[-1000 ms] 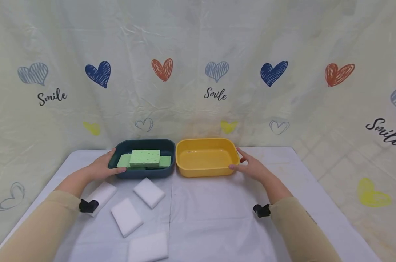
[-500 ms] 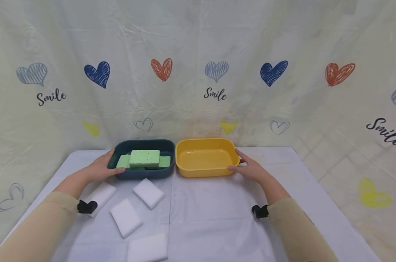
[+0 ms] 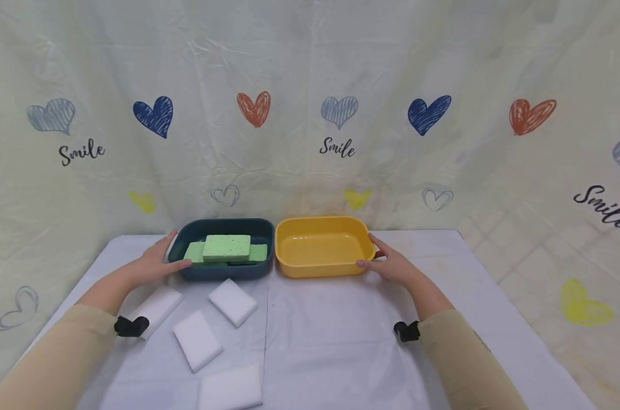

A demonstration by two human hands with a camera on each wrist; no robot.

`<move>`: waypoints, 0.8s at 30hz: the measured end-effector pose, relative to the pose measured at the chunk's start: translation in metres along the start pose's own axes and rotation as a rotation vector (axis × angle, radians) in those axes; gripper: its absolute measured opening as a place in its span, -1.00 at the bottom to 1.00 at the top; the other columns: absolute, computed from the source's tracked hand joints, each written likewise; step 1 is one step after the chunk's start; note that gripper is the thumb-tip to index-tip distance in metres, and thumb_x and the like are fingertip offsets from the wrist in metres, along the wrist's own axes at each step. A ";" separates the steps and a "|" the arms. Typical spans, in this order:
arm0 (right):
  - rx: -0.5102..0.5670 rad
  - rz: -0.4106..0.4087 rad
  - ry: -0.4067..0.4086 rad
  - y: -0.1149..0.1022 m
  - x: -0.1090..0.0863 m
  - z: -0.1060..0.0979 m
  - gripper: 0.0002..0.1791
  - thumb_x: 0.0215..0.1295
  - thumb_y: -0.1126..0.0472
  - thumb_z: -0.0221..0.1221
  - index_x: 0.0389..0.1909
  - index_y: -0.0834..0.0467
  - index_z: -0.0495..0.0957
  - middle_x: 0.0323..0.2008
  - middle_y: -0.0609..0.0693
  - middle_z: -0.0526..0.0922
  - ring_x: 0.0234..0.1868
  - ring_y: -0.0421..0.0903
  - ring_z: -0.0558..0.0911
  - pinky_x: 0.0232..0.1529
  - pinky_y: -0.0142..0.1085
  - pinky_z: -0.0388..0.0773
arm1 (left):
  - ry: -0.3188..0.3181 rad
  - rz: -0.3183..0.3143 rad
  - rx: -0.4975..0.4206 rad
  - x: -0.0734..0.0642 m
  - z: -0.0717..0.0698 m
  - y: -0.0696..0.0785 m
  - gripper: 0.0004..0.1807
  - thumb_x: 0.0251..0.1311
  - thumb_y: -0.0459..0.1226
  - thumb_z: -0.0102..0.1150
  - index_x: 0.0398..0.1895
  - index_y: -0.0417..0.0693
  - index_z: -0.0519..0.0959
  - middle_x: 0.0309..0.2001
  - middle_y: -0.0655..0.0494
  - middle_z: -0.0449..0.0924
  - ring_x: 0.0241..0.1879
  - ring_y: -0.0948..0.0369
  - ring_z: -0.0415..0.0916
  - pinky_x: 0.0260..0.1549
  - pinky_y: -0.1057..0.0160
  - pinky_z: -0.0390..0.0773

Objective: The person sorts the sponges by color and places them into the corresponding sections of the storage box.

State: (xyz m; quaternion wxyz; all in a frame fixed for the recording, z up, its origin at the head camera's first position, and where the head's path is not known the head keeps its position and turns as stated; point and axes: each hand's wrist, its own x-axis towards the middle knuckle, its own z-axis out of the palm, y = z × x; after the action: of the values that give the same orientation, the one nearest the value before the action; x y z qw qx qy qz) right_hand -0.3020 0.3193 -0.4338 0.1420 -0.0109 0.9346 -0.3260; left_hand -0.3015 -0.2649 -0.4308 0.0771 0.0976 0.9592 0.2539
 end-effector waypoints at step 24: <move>0.010 0.009 0.001 0.000 -0.003 0.000 0.23 0.08 -0.47 0.23 0.61 -0.15 -0.24 0.27 0.31 0.32 -0.10 0.06 0.47 -0.14 -0.25 0.55 | 0.128 0.381 0.205 -0.061 0.003 0.067 -0.01 0.07 0.30 0.28 0.53 0.15 0.21 0.46 0.03 0.24 0.42 -0.09 0.14 0.29 -0.32 0.14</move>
State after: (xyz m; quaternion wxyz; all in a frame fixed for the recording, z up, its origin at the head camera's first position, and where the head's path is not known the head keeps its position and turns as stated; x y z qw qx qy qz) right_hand -0.2992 0.3190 -0.4331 0.1431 -0.0060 0.9330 -0.3302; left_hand -0.2317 -0.2200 -0.3942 -0.0438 0.2679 0.9472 0.1706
